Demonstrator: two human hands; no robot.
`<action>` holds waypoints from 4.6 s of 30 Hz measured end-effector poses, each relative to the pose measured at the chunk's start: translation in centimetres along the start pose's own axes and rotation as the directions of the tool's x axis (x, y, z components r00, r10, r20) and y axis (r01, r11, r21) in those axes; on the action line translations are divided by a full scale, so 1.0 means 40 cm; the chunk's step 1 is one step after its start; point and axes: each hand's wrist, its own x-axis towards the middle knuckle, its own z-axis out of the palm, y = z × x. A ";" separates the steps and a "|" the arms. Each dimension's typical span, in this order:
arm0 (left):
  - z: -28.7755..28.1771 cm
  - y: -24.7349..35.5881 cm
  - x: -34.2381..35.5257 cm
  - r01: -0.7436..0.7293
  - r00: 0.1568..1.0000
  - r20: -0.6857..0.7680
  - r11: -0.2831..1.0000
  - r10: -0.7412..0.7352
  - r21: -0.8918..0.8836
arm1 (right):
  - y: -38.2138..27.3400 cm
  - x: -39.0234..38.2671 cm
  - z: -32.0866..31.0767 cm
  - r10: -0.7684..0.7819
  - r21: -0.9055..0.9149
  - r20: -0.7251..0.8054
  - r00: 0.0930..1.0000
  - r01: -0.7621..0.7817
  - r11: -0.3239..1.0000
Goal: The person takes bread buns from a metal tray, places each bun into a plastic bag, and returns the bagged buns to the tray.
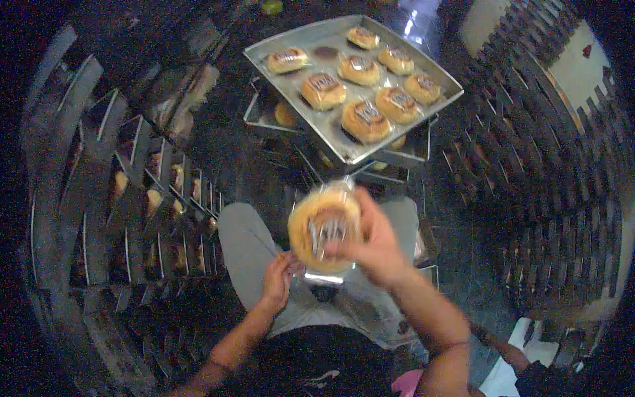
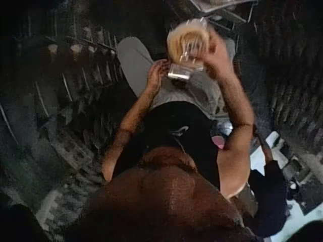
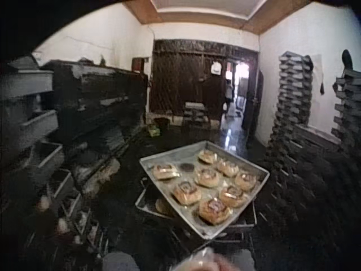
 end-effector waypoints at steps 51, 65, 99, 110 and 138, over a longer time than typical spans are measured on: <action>0.303 1.028 -0.827 -0.170 -0.519 0.508 -0.666 0.687 0.726 | -0.688 -0.135 0.419 -0.629 0.156 0.224 0.745 0.610 0.777; -0.074 1.397 -0.942 0.078 -0.321 0.511 -0.515 0.797 0.853 | -0.553 -0.024 1.162 -0.414 0.083 0.518 0.748 0.438 0.895; -0.034 0.828 -0.593 -0.634 -0.422 0.399 -0.580 0.814 0.512 | 0.585 -0.060 -0.113 -0.257 -0.881 0.407 0.876 0.451 0.141; -0.036 -0.250 0.418 -0.388 0.745 0.293 -0.033 -0.600 0.921 | 0.749 -0.114 -0.202 0.065 -0.983 -0.110 0.992 -0.118 0.143; 0.157 -0.030 0.197 -0.275 0.961 0.067 0.935 0.267 0.222 | 0.423 -0.035 -0.224 -0.009 -0.052 -0.560 0.829 -0.024 0.998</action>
